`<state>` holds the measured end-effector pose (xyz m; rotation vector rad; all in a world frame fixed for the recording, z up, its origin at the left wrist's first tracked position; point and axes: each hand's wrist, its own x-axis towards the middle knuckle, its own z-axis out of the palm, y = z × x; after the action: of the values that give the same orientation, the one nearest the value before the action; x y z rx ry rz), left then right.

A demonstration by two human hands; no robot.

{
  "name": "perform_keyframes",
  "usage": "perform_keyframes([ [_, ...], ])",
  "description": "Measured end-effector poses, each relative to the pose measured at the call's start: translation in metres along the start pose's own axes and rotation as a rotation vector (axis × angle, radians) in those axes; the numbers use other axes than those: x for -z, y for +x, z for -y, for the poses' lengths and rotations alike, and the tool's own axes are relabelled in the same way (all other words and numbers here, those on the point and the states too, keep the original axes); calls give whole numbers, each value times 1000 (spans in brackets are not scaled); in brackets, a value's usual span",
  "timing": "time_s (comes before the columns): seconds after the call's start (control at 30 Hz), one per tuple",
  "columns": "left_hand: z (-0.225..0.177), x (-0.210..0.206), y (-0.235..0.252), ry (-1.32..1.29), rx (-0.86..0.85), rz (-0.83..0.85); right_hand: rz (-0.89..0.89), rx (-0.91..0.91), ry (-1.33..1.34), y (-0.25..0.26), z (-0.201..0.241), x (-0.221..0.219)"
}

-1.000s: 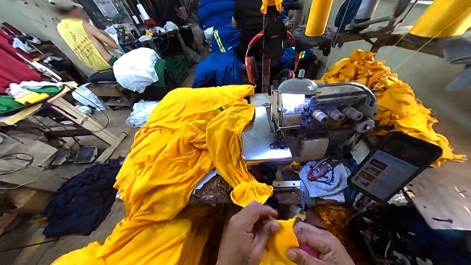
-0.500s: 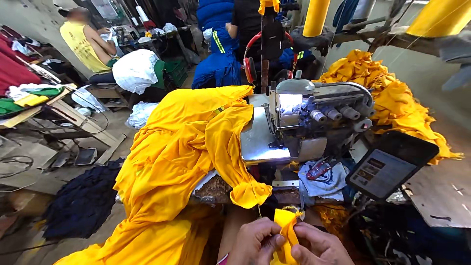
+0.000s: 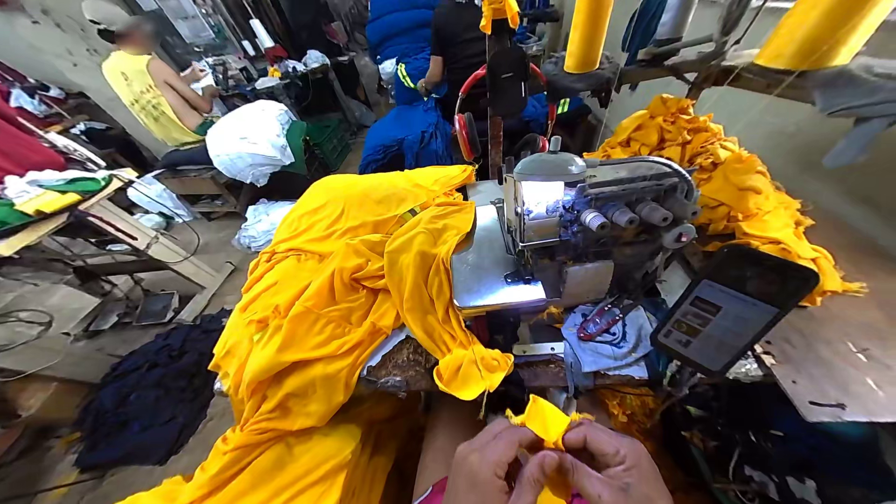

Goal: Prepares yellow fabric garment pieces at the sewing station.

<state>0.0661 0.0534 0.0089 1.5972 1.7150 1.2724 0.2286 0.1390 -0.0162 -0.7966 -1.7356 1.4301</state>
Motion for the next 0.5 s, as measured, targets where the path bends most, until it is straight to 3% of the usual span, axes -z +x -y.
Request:
perform_keyframes([
  [0.17, 5, -4, 0, -231, 123, -1, 7, 86, 70, 0, -7, -2],
  [0.23, 7, -1, 3, -466, 226, -10, 37, 43, 167, 1, -6, 1],
  [0.3, 15, 13, 4, -868, 349, 46, 56, -70, 414, 2, -9, 6],
  [0.37, 23, 34, 5, -1228, 351, 270, 88, -169, 791, 3, -17, 10],
  [0.4, 24, 42, 6, -1278, 282, 422, 147, -164, 942, 2, -21, 12],
  [0.47, 27, 54, 16, -1169, 136, 660, 344, -82, 1083, 1, -21, 13],
  [0.5, 30, 57, 20, -1092, 92, 692, 433, -50, 1110, 1, -18, 13],
])
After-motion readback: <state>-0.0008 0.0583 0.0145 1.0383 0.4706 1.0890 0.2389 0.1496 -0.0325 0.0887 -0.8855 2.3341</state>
